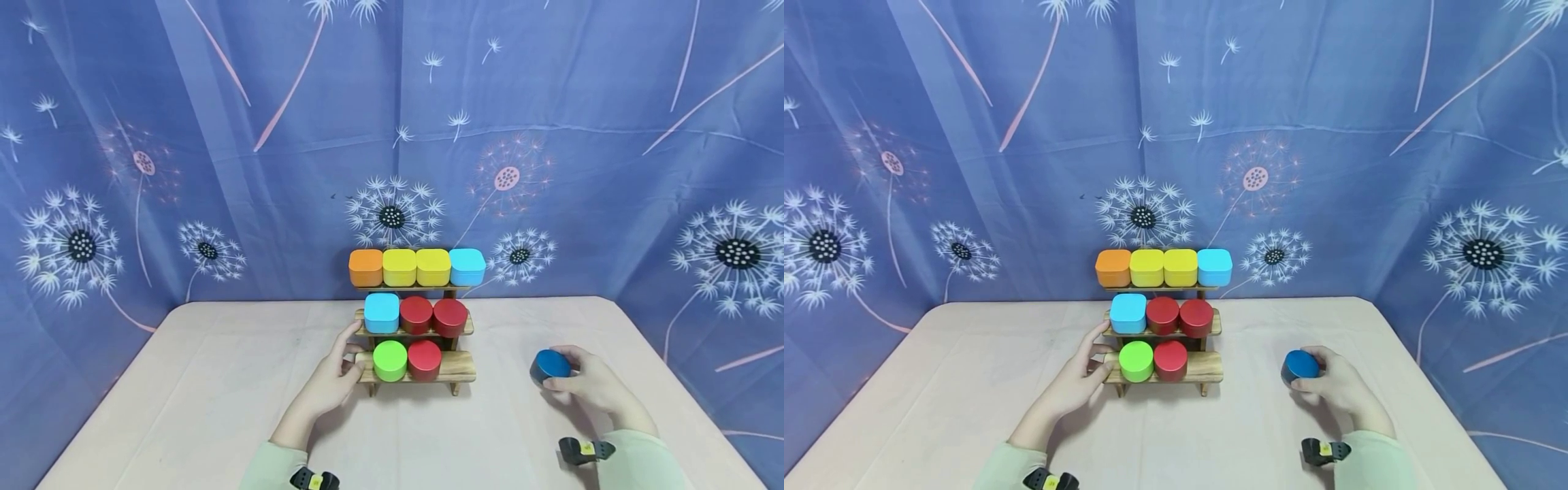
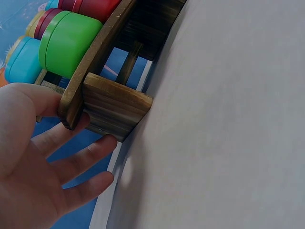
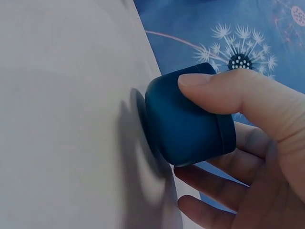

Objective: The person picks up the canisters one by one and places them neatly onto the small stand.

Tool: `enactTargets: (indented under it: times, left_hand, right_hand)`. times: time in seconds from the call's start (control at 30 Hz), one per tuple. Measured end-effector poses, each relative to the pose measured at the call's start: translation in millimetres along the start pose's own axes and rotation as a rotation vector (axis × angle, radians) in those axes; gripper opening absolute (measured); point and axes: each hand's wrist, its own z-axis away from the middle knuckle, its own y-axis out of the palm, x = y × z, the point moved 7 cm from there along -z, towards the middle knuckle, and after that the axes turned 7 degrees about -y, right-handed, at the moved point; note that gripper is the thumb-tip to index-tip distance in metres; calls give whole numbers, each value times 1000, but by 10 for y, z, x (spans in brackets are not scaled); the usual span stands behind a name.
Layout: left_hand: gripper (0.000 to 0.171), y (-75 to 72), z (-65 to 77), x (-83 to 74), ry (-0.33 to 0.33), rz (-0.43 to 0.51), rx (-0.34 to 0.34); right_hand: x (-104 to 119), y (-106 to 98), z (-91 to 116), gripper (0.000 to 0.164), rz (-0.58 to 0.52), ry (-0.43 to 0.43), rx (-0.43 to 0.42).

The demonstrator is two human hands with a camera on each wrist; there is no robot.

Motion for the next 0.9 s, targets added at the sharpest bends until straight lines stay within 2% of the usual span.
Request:
enactTargets:
  times: [0.43,0.63,0.9]
  left_hand:
    - [73,10,-4,26,5,-23,3]
    - [73,9,-2,20,5,-16,6]
    - [73,7,4,23,3,-20,6]
  right_hand:
    - [277,96,-78,68,-21,-98,-37]
    - [455,120,-116,64,-23,-174,-71]
    - [656,172,-135,62,-84,-245,-80]
